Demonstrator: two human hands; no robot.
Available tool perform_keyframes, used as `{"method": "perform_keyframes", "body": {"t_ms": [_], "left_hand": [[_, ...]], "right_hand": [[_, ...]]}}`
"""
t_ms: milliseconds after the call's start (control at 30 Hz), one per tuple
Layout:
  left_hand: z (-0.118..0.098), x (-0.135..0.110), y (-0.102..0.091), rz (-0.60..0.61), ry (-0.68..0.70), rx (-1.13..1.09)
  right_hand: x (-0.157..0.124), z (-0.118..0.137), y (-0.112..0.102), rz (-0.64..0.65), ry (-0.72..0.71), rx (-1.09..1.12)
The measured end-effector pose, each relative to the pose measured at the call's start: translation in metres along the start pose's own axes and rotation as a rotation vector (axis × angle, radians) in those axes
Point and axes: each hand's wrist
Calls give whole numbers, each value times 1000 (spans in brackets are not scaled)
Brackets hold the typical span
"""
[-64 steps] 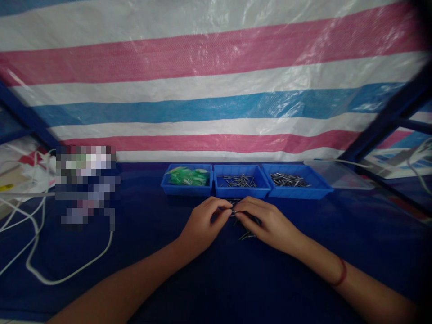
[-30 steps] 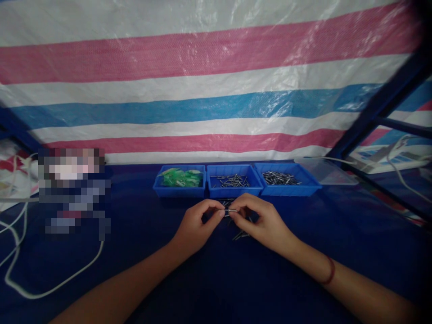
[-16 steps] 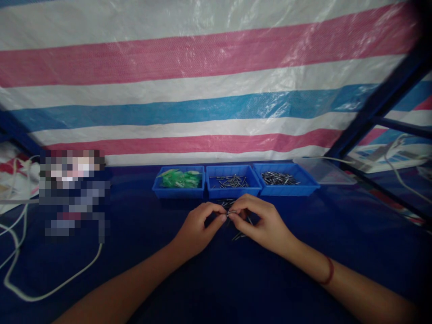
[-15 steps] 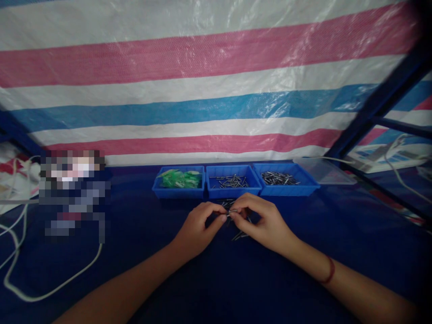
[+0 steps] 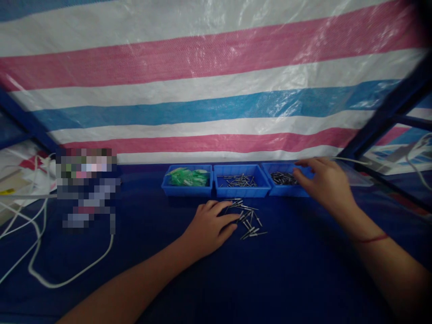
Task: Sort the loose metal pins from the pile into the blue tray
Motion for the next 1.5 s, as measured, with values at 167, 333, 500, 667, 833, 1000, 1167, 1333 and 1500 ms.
{"method": "perform_keyframes", "body": {"t_ms": [167,333,500,667,833,1000,1167,1333,1500], "left_hand": [[5,1,5,-11,4,19],[10,4,6,-27,34,-13],[13,4,6,-51,28,-39],[16,2,12,-90,8,-44],[16,2,14,-118,-26,-90],[11,4,10,-139,-71,-159],[6,5,8,-212,-134,-350],[2,3,11,-241,-235,-544],[-1,3,13,-254,-358,-691]], "right_hand": [[-6,35,0,27,-103,160],[-15,76,-6,122,-280,441],[-27,97,-7,244,-354,586],[-39,112,-2,352,-372,606],[-48,124,0,403,-307,588],[-49,127,-1,359,-216,623],[-49,126,-2,354,-138,632],[-49,127,-3,339,-109,707],[-45,129,-6,353,-140,767]]}}
Point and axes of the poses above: each hand's wrist, its own x-axis towards the middle knuckle, its own y-axis out of the palm, z = x × y, and after that the axes turned 10 degrees about -z, right-handed
